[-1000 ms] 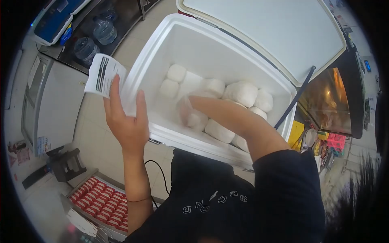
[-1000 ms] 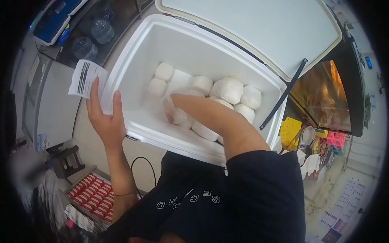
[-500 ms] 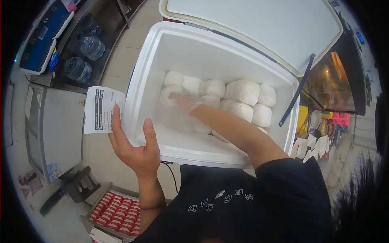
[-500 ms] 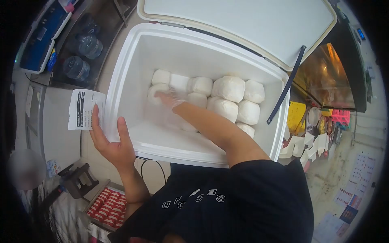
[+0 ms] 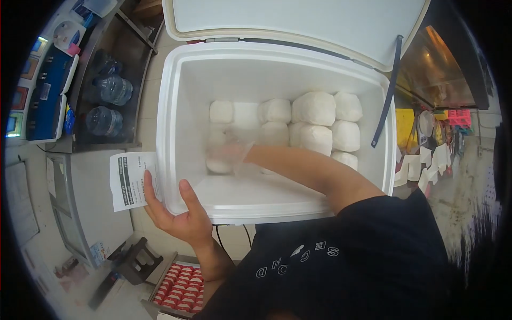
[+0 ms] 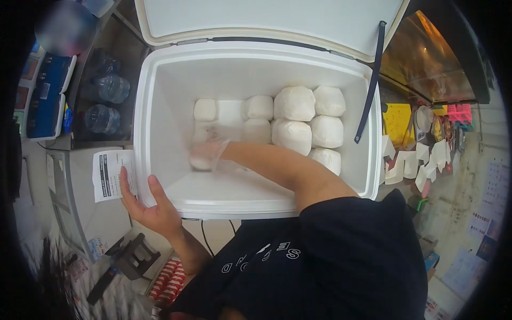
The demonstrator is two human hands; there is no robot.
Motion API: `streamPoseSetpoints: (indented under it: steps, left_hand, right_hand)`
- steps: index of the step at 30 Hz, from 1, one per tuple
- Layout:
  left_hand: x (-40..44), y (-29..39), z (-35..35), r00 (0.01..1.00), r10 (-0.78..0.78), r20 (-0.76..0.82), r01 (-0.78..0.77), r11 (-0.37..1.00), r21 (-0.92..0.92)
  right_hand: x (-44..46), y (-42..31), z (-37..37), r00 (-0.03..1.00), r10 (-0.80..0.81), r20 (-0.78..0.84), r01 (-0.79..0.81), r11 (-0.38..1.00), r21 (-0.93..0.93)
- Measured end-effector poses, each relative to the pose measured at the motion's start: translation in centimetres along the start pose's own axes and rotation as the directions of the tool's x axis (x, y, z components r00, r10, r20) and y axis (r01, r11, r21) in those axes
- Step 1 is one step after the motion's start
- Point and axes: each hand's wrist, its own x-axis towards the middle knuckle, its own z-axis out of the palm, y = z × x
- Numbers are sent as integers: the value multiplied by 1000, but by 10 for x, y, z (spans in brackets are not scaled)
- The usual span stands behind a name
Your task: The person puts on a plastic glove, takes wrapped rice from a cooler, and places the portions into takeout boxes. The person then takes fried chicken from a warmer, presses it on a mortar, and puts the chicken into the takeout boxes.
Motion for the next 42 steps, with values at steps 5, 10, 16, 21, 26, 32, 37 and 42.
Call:
streamPoseSetpoints:
  steps: [5,10,16,21,26,32,37,42]
  left_hand:
    - [0,1,0,1000,4,-2,-4,999,47]
    - [0,-1,0,1000,2,3,-2,1000,11]
    - [-2,-1,-1,1000,-25,6,25,999,-49]
    - [-2,-4,-2,1000,-13,6,13,997,-72]
    - [-2,-5,-1,1000,-23,21,24,996,-82]
    - [0,-10,-1,1000,13,-14,-14,997,-81]
    - [-1,-9,-1,1000,-3,-9,2,998,-63]
    - [-1,-8,-1,999,-37,-1,37,997,-67]
  right_hand:
    - [-11,-8,23,899,283,-333,-114,887,446]
    - [-6,34,-20,984,-63,-164,77,994,81]
    - [-4,34,-37,939,-283,-196,278,959,-52]
    - [-9,10,-14,883,-356,-306,228,895,-382]
    - [28,3,-16,985,100,-139,-130,965,-229]
    - [-14,-16,-56,997,70,-44,-62,986,153]
    - [-10,-9,-15,988,-132,-85,129,991,-35]
    - [-16,-23,-8,998,-54,-23,52,995,-79]
